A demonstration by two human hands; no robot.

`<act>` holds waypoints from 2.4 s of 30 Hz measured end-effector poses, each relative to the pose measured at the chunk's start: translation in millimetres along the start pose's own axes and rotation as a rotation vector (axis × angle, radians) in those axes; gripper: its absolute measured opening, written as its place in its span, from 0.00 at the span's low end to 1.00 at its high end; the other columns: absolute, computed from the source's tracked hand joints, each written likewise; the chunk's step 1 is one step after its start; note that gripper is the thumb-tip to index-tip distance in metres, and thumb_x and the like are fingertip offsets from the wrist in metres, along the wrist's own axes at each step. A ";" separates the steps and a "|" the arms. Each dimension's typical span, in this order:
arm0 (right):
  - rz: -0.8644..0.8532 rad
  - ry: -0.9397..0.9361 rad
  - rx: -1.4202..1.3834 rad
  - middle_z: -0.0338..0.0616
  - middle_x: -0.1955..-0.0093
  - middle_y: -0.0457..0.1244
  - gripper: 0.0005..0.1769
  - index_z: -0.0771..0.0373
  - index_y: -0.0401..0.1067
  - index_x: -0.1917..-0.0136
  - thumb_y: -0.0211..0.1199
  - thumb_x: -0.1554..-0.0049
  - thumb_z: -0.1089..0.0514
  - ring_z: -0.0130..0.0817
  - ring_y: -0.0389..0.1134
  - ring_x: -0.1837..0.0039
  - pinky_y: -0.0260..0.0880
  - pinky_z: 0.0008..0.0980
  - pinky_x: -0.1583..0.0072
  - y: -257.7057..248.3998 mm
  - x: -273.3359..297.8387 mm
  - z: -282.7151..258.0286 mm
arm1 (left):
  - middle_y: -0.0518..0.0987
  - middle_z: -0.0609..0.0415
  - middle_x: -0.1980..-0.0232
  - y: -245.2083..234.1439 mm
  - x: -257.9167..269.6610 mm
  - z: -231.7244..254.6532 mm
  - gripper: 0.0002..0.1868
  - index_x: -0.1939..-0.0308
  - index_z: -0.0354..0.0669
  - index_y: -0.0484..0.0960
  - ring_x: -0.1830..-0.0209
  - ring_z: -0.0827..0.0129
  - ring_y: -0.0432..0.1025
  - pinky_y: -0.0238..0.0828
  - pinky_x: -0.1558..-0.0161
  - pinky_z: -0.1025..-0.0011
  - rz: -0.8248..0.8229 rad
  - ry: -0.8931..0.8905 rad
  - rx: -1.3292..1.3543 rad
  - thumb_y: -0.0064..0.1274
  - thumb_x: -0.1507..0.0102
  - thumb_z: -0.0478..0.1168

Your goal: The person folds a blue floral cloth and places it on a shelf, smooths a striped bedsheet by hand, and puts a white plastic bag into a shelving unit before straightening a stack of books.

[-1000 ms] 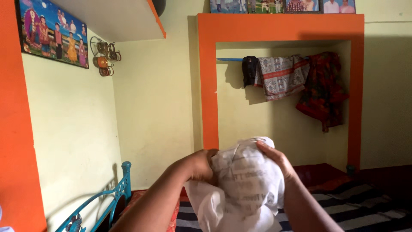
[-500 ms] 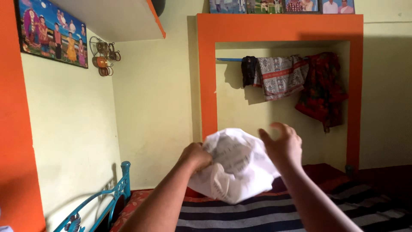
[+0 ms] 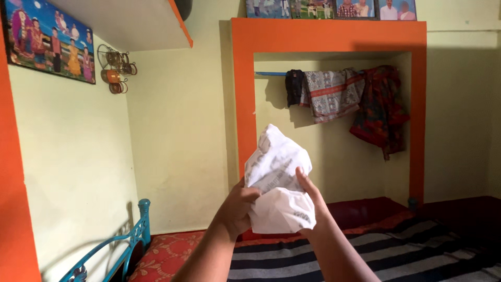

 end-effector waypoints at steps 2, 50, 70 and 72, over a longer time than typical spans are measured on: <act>0.148 0.091 0.100 0.58 0.44 0.70 0.38 0.67 0.68 0.32 0.67 0.50 0.45 0.50 0.74 0.47 0.76 0.51 0.45 -27.0 -1.8 12.0 | 0.79 0.38 0.41 -13.1 1.1 -4.6 0.41 0.30 0.34 0.69 0.47 0.53 0.79 0.80 0.47 0.56 -0.003 -0.113 0.016 0.53 0.50 0.32; -0.020 -0.062 0.461 0.57 0.49 0.71 0.22 0.75 0.69 0.36 0.54 0.44 0.70 0.44 0.76 0.53 0.81 0.45 0.51 11.9 26.8 -11.6 | 0.77 0.35 0.32 -99.9 56.4 47.7 0.57 0.33 0.48 0.75 0.34 0.40 0.72 0.65 0.37 0.34 0.567 -0.614 -0.573 0.64 0.60 0.74; -0.383 0.472 -0.037 0.58 0.39 0.69 0.38 0.65 0.68 0.32 0.49 0.43 0.36 0.51 0.75 0.43 0.77 0.52 0.46 54.7 78.0 129.6 | 0.80 0.47 0.56 -67.4 82.7 124.4 0.23 0.47 0.31 0.78 0.59 0.60 0.77 0.77 0.58 0.60 0.505 0.370 0.051 0.59 0.42 0.41; -0.064 0.333 -0.048 0.61 0.41 0.69 0.30 0.70 0.70 0.33 0.48 0.38 0.46 0.49 0.75 0.47 0.78 0.53 0.45 17.6 57.6 120.3 | 0.81 0.44 0.51 -63.7 87.5 131.6 0.26 0.44 0.31 0.78 0.53 0.57 0.78 0.77 0.52 0.59 0.391 0.324 0.059 0.60 0.42 0.43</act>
Point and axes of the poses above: each hand's wrist, its own x-axis away from the middle knuckle, its own y-axis out of the palm, z = x × y, the point moved 9 cm from there along -x, towards the middle knuckle
